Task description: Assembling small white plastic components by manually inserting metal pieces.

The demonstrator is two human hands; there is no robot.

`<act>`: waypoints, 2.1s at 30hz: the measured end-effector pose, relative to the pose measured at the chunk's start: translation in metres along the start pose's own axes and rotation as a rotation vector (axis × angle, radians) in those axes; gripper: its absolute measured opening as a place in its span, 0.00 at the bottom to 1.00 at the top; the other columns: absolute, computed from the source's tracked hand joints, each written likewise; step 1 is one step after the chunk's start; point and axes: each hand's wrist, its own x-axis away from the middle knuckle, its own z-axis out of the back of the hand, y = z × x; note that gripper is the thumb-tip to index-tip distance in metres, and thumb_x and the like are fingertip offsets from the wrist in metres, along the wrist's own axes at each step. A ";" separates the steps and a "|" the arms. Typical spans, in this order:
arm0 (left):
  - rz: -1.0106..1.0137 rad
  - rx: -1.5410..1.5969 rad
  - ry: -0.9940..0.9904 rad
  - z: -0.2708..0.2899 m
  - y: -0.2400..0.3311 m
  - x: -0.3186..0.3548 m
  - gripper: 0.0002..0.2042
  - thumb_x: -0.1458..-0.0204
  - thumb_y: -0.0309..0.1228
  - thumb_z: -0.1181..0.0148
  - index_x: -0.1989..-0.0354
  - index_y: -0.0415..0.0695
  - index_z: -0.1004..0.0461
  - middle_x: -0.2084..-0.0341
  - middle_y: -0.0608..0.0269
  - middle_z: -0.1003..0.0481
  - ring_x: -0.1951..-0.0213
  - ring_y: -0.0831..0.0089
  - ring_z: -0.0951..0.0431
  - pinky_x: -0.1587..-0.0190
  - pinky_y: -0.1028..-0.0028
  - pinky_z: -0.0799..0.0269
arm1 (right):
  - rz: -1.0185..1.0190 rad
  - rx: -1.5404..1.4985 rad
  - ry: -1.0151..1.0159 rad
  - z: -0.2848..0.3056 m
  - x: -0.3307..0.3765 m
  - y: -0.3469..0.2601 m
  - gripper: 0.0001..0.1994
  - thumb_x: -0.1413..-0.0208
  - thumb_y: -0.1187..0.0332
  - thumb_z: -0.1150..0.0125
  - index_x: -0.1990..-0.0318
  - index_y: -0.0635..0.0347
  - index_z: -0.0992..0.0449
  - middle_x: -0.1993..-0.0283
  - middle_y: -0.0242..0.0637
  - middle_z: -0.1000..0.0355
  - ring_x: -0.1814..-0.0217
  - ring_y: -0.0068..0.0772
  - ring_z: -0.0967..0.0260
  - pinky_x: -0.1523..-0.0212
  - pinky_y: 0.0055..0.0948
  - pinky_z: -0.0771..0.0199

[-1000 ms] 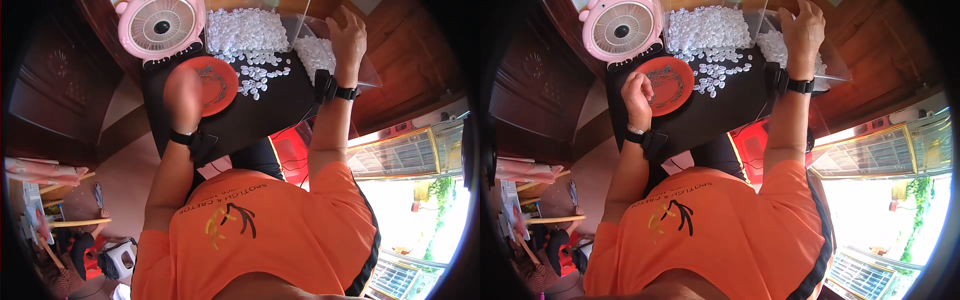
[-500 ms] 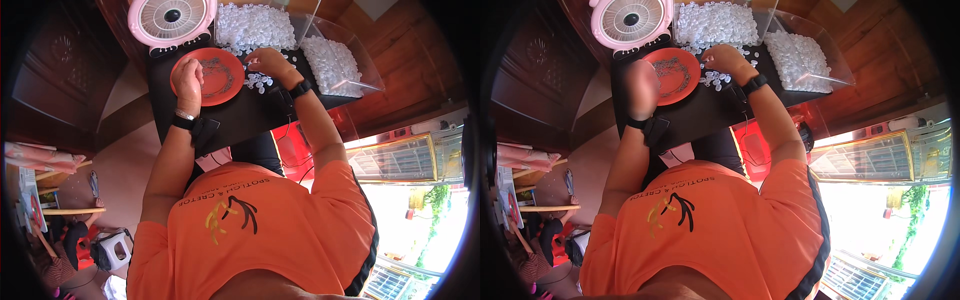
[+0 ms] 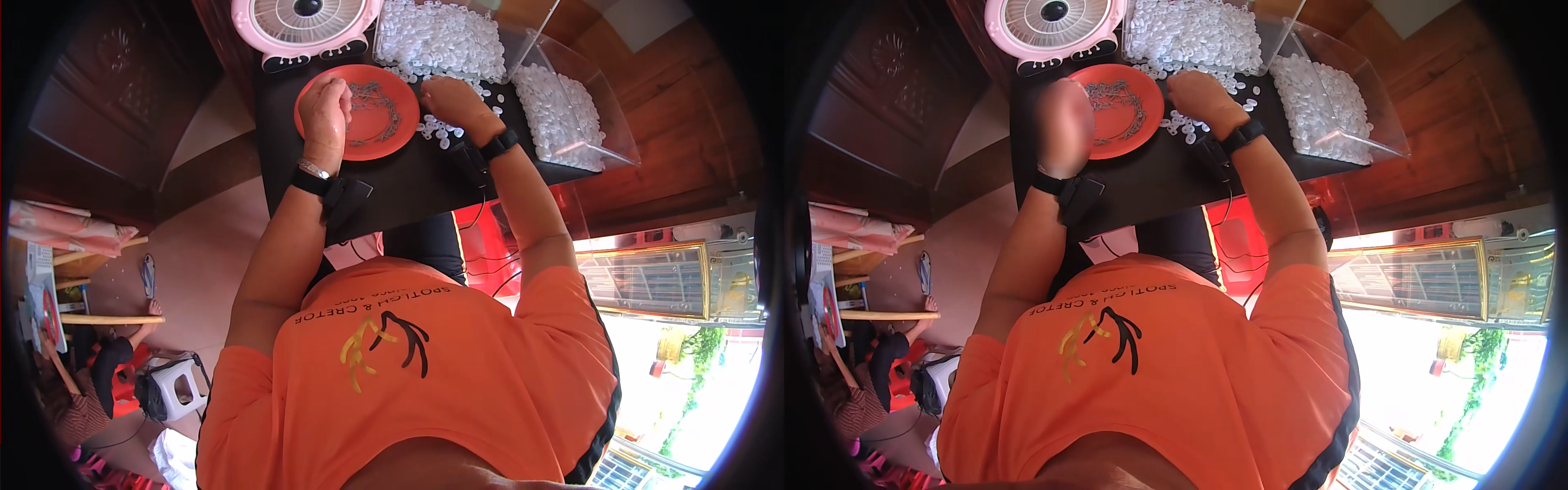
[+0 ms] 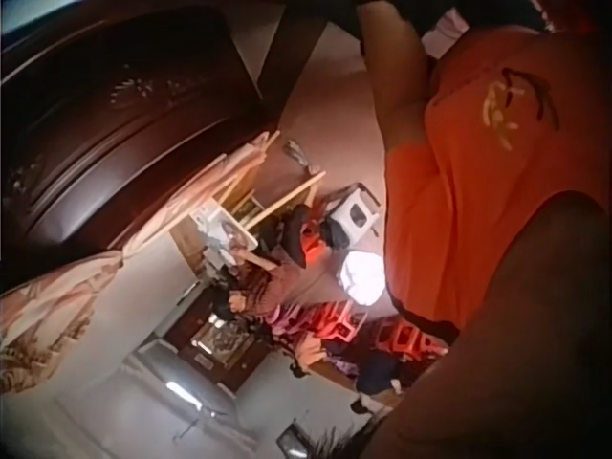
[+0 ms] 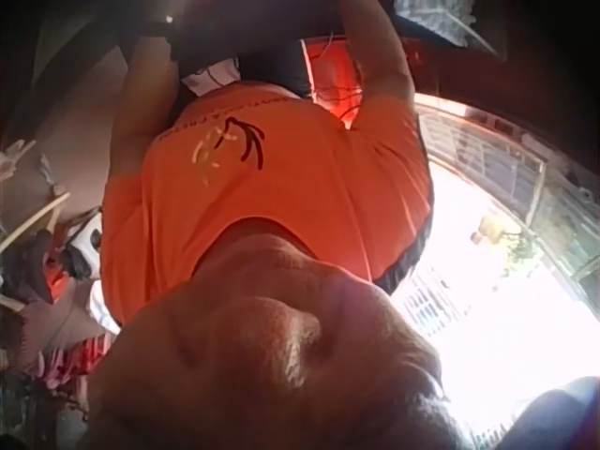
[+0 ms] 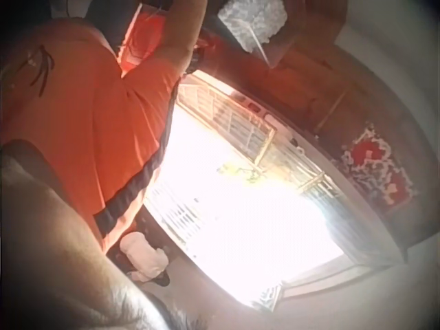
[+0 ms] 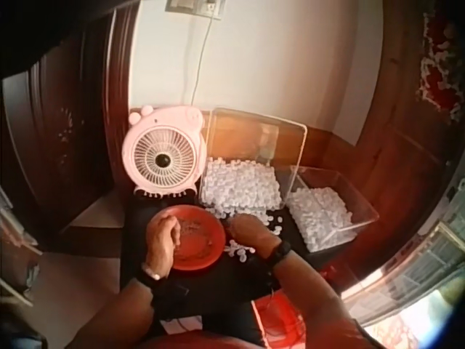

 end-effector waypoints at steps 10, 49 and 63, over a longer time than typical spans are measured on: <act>0.076 -0.052 -0.073 0.009 -0.006 -0.002 0.11 0.46 0.32 0.51 0.78 0.42 0.30 0.84 0.69 0.33 0.84 0.83 0.35 0.84 0.83 0.42 | -0.051 -0.364 0.228 0.037 -0.001 -0.030 0.09 0.47 0.64 0.46 0.68 0.61 0.26 0.68 0.44 0.27 0.65 0.46 0.29 0.64 0.38 0.29; 0.157 -0.074 -0.152 0.015 0.000 -0.004 0.08 0.46 0.32 0.51 0.74 0.43 0.31 0.84 0.70 0.33 0.84 0.83 0.36 0.83 0.83 0.46 | 0.082 -0.723 0.269 0.038 -0.025 -0.080 0.07 0.52 0.69 0.38 0.65 0.59 0.23 0.69 0.35 0.26 0.69 0.32 0.27 0.66 0.26 0.28; 0.214 -0.029 -0.079 0.017 -0.003 -0.008 0.06 0.47 0.29 0.51 0.73 0.42 0.31 0.85 0.70 0.33 0.85 0.82 0.35 0.84 0.83 0.45 | 0.020 -0.229 -0.055 0.016 -0.042 -0.082 0.09 0.53 0.62 0.43 0.67 0.55 0.24 0.70 0.40 0.25 0.64 0.45 0.28 0.62 0.40 0.28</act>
